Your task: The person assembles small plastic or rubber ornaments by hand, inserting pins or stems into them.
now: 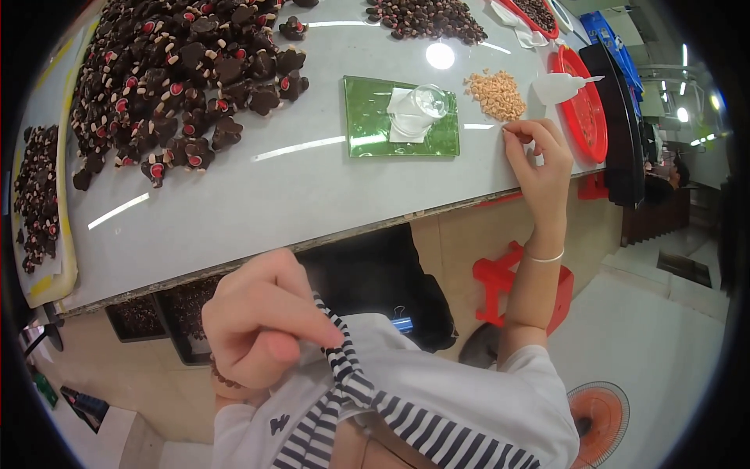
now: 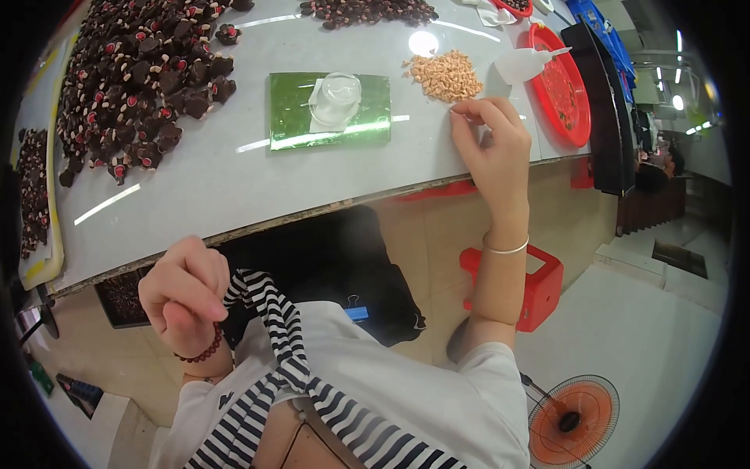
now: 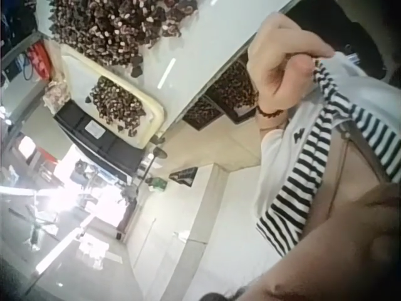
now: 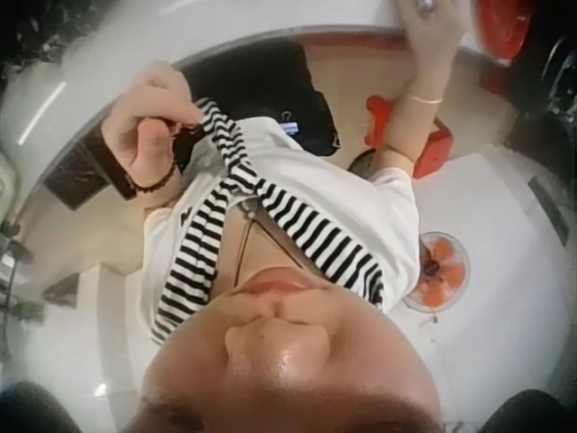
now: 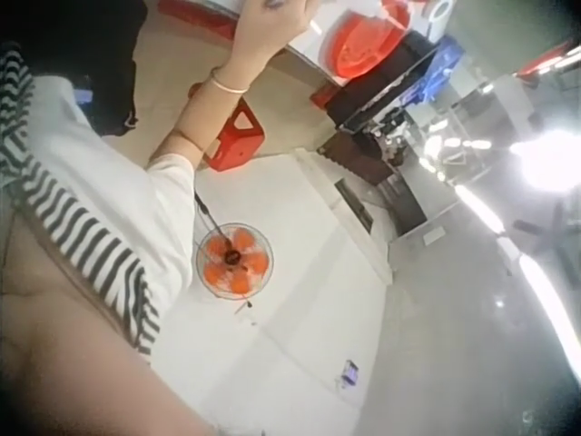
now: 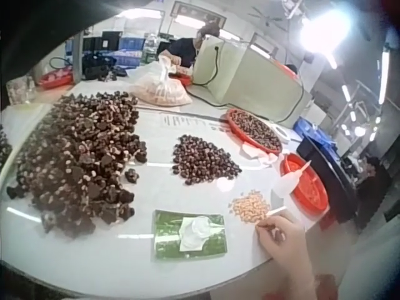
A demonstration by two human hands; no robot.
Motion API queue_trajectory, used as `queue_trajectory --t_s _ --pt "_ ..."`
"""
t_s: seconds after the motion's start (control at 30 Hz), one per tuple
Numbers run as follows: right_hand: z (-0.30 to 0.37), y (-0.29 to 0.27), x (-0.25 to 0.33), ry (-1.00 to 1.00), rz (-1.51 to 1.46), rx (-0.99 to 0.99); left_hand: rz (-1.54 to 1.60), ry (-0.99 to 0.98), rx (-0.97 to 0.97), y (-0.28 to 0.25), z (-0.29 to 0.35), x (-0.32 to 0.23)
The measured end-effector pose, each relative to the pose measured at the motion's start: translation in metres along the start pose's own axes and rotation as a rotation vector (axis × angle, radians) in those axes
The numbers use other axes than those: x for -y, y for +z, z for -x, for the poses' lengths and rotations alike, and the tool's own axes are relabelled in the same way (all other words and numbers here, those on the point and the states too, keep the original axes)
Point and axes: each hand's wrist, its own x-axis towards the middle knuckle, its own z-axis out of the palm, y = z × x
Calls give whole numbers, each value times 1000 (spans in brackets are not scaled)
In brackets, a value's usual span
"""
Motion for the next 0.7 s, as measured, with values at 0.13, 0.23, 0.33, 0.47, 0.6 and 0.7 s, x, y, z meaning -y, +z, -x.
queue_trajectory --t_s 0.13,0.23,0.33,0.47,0.6,0.7 --pt "-1 4 5 -91 143 -32 52 -31 -11 6 1 9" --pt "-1 3 23 -167 132 -53 62 -80 46 13 1 11" --pt "18 6 64 -161 -339 -68 17 -94 130 18 -3 16" --pt "40 9 115 -382 -674 58 -213 -78 136 29 -4 17" --pt "42 24 116 -575 -603 -74 -165 -54 163 30 -3 18" --pt "44 25 116 -687 -531 -90 -159 -46 155 27 -2 19"
